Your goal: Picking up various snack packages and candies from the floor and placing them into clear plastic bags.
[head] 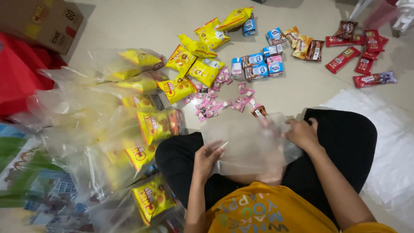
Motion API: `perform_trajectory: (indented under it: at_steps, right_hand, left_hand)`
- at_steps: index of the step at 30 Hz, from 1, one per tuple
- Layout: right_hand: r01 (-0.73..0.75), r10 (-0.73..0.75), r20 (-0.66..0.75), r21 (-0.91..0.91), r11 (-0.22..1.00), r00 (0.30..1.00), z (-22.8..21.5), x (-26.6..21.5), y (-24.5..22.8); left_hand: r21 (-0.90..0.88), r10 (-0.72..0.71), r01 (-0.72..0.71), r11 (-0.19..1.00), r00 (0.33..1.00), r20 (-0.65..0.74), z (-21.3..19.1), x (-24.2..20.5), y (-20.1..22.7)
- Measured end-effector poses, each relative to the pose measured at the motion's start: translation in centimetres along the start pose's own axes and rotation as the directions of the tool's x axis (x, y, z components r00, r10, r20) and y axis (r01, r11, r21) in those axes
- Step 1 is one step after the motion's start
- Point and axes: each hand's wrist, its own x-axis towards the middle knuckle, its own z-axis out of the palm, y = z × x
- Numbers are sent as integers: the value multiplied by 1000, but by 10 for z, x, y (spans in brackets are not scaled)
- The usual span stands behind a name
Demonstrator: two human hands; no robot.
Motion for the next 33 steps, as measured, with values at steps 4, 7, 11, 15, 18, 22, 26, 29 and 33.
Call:
perform_trajectory:
  at_steps: [4, 7, 11, 15, 18, 22, 26, 29, 33]
  right_hand:
    - [91, 66, -286, 502, 860, 956, -32, -12, 5]
    - [123, 189, -152, 980, 156, 970, -115, -69, -38]
    - [205, 203, -244, 959, 198, 948, -165, -106, -76]
    - [212, -57, -209, 867, 450, 976, -191, -131, -127]
    - [342, -277, -210, 706, 620, 938, -200, -131, -149]
    - [366, -370, -136, 642, 674, 919, -216, -131, -170]
    - [447, -474, -116, 581, 680, 873, -238, -139, -181]
    - [465, -525, -114, 643, 608, 844, -237, -145, -184]
    - [462, -470, -73, 368, 807, 880, -235, -147, -188]
  left_hand:
    - [16, 141, -140, 990, 978, -155, -21, 8, -5]
    - [-345, 184, -276, 897, 943, -276, -27, 10, 10]
    - [297, 674, -605, 739, 661, -330, 6, -26, 82]
    - [446, 851, -788, 425, 516, 100, 47, -75, 167]
    - [267, 795, -940, 214, 326, 511, 69, -83, 210]
    - [474, 703, -874, -104, 273, 656, 80, -88, 246]
    - [542, 710, -804, -243, 234, 665, 75, -81, 253]
    - [602, 619, -746, -286, 335, 710, 70, -73, 234]
    - [639, 487, -753, -155, 505, 713, 58, -71, 206]
